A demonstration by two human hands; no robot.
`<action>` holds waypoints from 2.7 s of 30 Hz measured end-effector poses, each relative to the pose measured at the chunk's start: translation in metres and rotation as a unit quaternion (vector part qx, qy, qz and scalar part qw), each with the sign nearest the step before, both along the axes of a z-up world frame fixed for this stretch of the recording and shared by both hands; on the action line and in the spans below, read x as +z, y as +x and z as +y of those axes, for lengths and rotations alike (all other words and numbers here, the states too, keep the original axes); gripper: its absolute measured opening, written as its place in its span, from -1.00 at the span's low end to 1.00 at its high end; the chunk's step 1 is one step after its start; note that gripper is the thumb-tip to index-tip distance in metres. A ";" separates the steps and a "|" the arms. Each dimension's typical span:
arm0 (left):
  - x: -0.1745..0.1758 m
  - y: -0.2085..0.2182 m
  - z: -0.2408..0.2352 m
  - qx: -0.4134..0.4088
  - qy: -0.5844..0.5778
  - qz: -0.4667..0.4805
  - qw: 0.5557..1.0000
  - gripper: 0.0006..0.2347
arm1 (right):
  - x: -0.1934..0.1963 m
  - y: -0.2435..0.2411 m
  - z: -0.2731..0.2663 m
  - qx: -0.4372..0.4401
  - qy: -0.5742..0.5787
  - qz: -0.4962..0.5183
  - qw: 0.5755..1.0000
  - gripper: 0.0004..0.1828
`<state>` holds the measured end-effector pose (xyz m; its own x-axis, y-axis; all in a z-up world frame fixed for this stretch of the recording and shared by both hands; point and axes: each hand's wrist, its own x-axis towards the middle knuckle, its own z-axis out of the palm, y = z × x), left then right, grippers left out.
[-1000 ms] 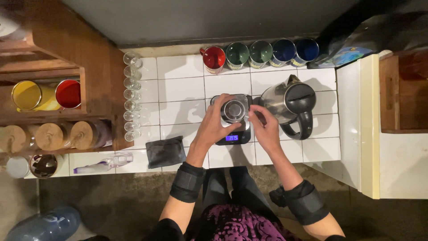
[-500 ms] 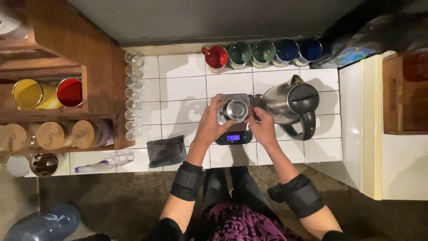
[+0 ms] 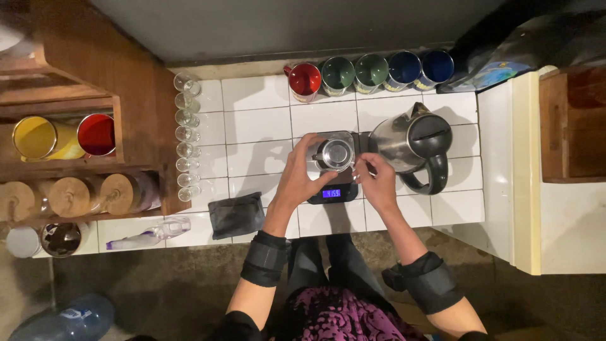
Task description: The person pours hot water from a kettle into a metal coffee filter placed on a digital scale, then moves to a counter and uses a brush to clean a small metal container and the surrounding surface. The person also handles a tissue and a wooden object before the clip ends.
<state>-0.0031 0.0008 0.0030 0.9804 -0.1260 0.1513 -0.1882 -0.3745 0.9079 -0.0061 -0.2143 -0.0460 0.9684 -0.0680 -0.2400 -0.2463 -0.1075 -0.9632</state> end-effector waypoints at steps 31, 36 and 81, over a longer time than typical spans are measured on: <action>-0.013 -0.092 0.025 0.157 0.041 -0.067 0.984 -0.87 | 0.018 -0.074 0.032 0.195 -0.046 -0.063 0.978 -0.76; -0.010 -0.119 0.010 0.179 0.109 -0.064 0.976 -0.82 | 0.025 -0.087 0.020 0.218 -0.157 -0.110 0.957 -0.85; 0.061 -0.132 -0.192 -0.432 0.101 -0.156 0.882 -0.83 | 0.108 -0.297 -0.071 -0.368 -0.429 -0.098 0.819 -0.79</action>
<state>-0.1356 -0.1912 0.0638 0.4197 -0.8618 0.2847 -0.7116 -0.1177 0.6927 -0.3036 -0.2852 0.0622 0.6029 -0.7138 0.3564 -0.3988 -0.6566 -0.6402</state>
